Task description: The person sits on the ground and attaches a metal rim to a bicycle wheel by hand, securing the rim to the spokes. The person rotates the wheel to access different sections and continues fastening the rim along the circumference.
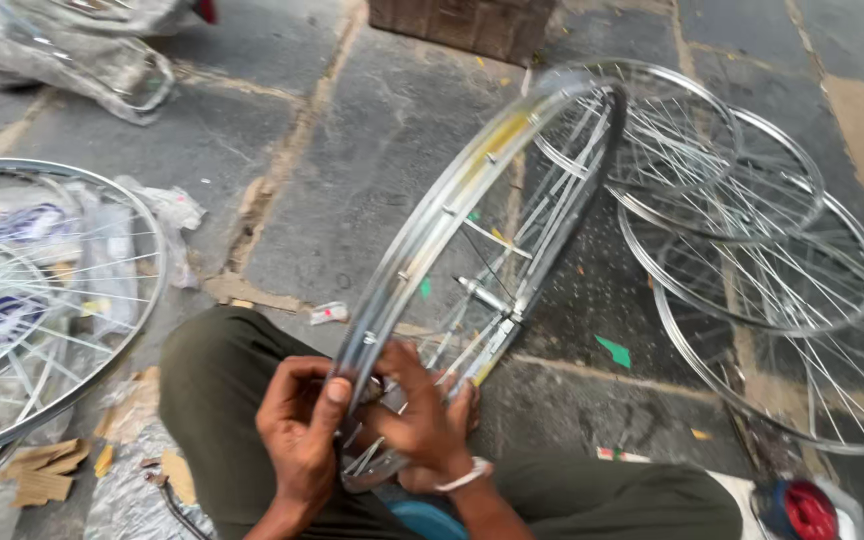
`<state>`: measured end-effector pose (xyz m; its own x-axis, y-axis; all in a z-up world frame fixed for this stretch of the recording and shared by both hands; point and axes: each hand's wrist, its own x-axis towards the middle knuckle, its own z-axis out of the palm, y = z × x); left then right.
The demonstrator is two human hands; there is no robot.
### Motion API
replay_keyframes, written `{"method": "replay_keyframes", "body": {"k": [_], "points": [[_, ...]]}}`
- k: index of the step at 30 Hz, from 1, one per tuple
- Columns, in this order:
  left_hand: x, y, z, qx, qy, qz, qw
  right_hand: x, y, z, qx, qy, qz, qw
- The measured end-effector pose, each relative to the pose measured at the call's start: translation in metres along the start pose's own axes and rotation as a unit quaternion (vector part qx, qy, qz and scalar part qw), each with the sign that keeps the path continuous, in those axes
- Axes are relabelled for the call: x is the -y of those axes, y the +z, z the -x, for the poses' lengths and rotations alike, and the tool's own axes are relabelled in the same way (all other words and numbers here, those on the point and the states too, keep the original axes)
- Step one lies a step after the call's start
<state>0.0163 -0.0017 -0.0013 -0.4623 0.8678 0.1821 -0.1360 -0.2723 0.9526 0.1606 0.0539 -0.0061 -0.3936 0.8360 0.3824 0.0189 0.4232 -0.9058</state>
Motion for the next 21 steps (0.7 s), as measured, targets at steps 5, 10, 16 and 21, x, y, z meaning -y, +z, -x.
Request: {"method": "replay_keyframes", "body": {"k": [5,10,16,21], "points": [[-0.001,0.000,0.001,0.007,-0.005,-0.002,1.000,0.004,-0.006,-0.005,0.027,0.059,-0.138,0.988],[-0.010,0.003,-0.002,0.026,0.015,-0.017,0.999,0.017,-0.009,-0.005,0.042,0.042,-0.077,0.995],[-0.013,-0.001,0.000,0.063,0.061,-0.015,0.996,0.005,-0.002,0.005,-0.016,0.069,-0.103,0.992],[-0.014,-0.002,-0.007,0.047,0.092,-0.034,0.994,-0.009,-0.008,-0.003,0.067,0.045,-0.349,0.934]]}}
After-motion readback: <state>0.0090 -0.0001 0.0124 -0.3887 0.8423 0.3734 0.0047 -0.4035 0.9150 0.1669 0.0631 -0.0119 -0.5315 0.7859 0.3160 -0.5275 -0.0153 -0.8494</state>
